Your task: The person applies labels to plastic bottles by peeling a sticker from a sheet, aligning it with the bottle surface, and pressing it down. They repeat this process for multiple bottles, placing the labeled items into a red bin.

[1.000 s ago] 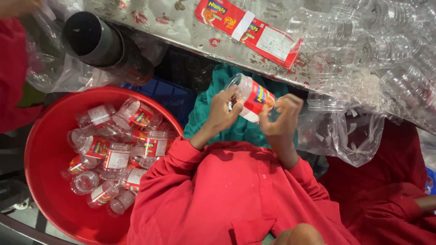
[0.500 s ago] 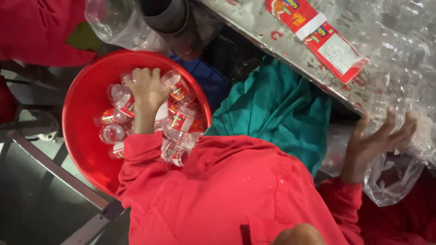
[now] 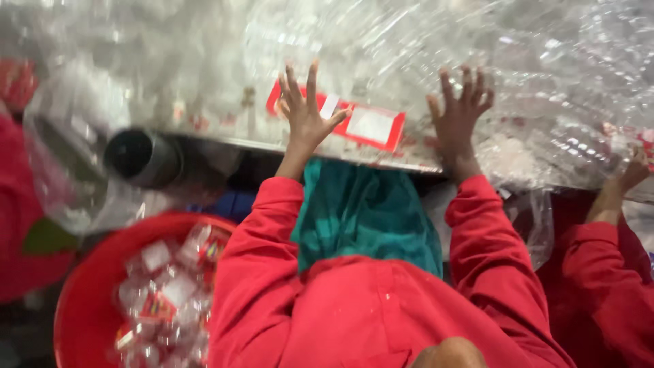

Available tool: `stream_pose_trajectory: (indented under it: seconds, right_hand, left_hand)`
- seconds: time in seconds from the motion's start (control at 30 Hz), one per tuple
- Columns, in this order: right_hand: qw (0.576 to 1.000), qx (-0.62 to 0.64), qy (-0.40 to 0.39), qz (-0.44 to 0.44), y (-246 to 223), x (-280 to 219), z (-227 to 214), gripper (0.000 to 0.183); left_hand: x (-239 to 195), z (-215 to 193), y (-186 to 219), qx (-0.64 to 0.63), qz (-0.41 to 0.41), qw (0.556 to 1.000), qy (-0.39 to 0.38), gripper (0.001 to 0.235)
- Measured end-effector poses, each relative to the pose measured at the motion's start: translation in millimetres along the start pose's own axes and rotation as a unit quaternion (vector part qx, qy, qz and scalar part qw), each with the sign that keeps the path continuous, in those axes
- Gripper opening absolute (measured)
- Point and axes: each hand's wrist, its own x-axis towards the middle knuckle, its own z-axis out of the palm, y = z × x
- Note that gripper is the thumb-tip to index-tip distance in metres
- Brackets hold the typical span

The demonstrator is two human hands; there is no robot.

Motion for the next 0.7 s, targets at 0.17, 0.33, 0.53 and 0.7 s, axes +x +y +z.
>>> stream_pose_trajectory:
  seconds: [0.17, 0.33, 0.53, 0.7]
  right_hand:
    - [1.0, -0.001, 0.008, 0.017, -11.4, 16.2, -0.8, 0.062]
    - [0.999, 0.014, -0.032, 0.021, -13.8, 24.1, -5.0, 0.069]
    - [0.993, 0.099, -0.037, 0.047, -14.1, 29.1, -13.3, 0.07]
    - [0.996, 0.092, 0.003, 0.01, -16.0, 19.4, -14.8, 0.064]
  left_hand:
    - [62.9, 58.7, -7.4, -0.007, 0.006, 0.998, 0.064, 0.138]
    - [112.2, 84.1, -41.0, 0.102, -0.093, 0.99, 0.005, 0.13]
    - [69.4, 65.7, -6.0, -0.036, 0.19, 0.971, -0.139, 0.093]
    - [22.1, 59.8, 57.5, -0.17, 0.248, 0.877, -0.374, 0.105]
